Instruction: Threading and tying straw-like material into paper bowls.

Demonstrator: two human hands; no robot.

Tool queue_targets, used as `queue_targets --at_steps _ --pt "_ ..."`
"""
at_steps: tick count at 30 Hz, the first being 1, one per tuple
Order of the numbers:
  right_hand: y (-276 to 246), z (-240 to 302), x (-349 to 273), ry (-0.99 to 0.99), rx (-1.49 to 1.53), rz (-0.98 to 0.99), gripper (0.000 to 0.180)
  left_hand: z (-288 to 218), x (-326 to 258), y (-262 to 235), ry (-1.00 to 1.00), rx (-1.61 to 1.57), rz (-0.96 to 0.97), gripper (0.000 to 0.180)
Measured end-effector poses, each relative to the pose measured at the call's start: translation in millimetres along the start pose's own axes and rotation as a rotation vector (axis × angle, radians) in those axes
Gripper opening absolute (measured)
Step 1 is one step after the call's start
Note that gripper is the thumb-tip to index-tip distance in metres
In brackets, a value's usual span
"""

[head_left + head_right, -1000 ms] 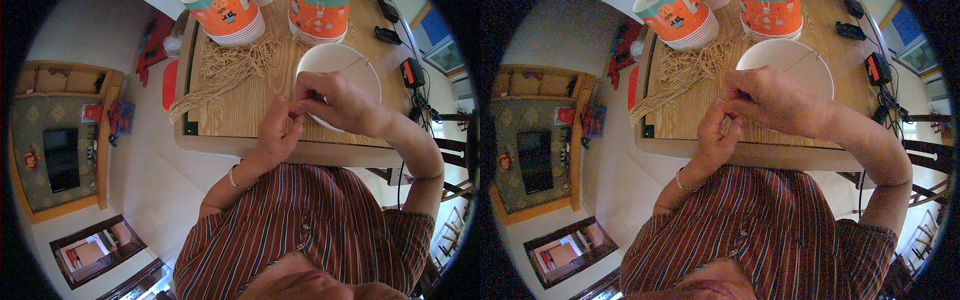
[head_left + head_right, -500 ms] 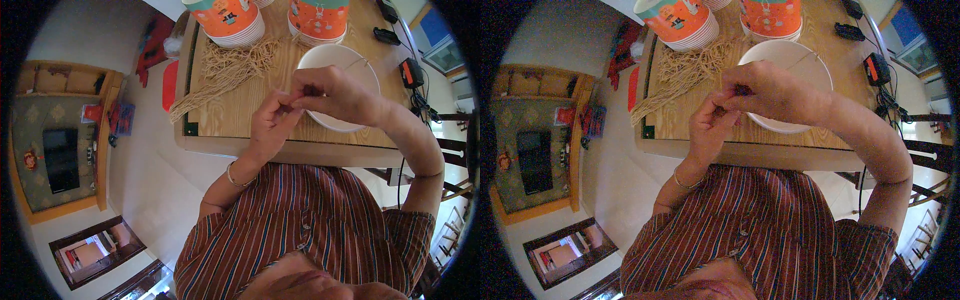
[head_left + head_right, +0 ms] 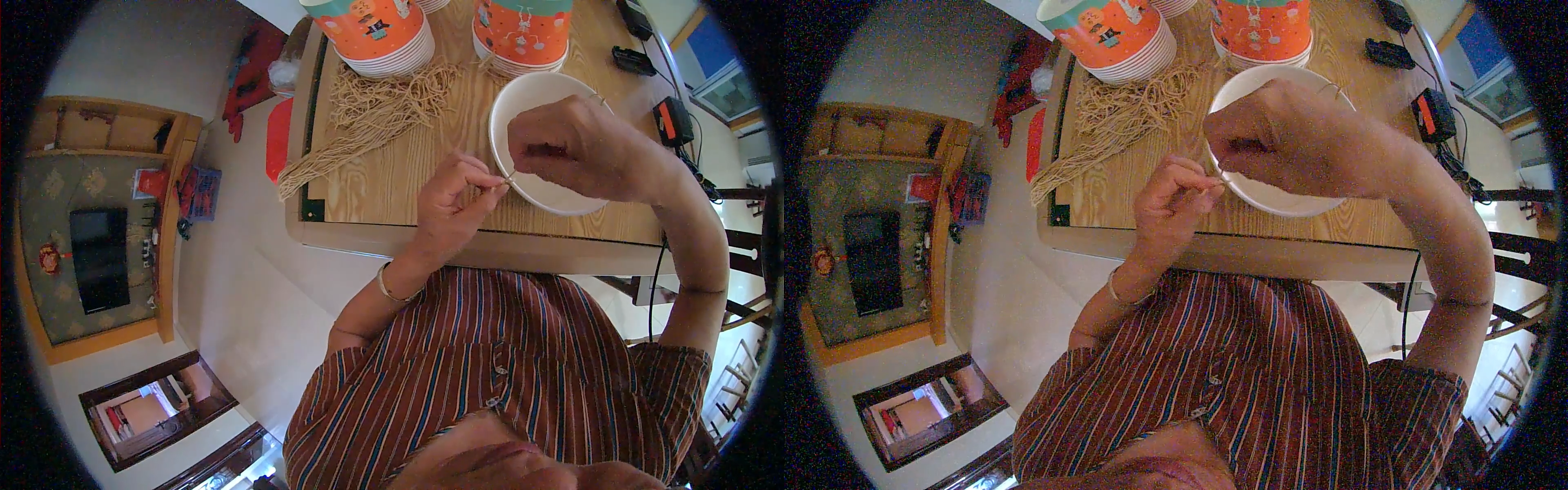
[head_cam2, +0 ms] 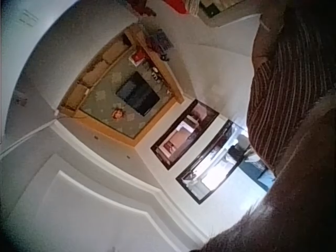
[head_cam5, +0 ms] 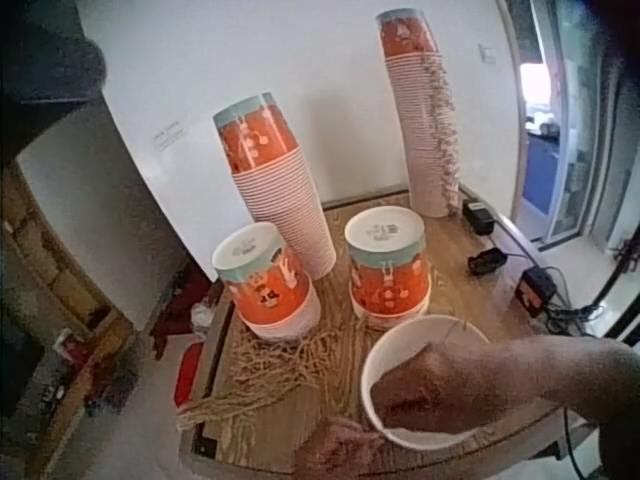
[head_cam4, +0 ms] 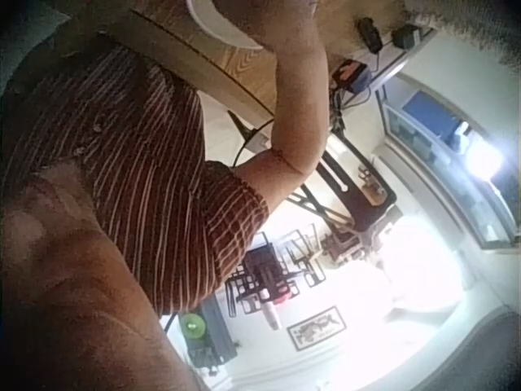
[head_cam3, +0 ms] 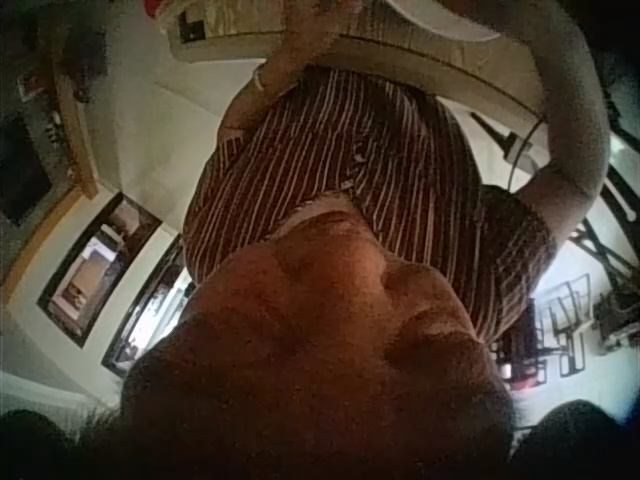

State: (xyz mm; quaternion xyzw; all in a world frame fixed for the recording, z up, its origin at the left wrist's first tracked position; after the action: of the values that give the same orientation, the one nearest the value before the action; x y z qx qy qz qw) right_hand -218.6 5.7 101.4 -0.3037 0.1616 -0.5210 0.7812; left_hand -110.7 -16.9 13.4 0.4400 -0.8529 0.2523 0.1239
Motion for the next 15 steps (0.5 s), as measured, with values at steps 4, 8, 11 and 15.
queue_targets --at_steps 4,8,11,15 --pt "0.7 12.5 -3.4 -0.077 0.078 -0.043 0.010 -14.2 3.8 0.5 0.112 0.152 -0.026 0.014" --pt "-4.8 28.0 -5.1 -0.098 0.063 -0.104 0.007 -24.3 0.6 1.9 0.157 0.295 -0.050 0.014" --pt "-3.4 26.6 -4.7 -0.068 0.178 -0.066 0.008 -23.8 -2.3 2.4 0.144 0.316 -0.068 0.014" --pt "-4.4 19.1 -6.5 0.012 0.278 -0.063 0.010 -16.4 -2.8 1.8 0.103 0.358 -0.046 0.024"
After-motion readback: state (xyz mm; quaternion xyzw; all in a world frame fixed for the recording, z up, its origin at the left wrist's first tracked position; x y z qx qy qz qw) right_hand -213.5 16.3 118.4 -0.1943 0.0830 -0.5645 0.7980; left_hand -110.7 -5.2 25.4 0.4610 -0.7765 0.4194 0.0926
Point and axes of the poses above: each hand's wrist, its own x-axis towards the middle knuckle, its own y-axis out of the palm, z = x × y, the point moved 10 cm from there along x, towards the middle knuckle, and after that the axes turned 15 degrees about x, right-handed, at the moved point
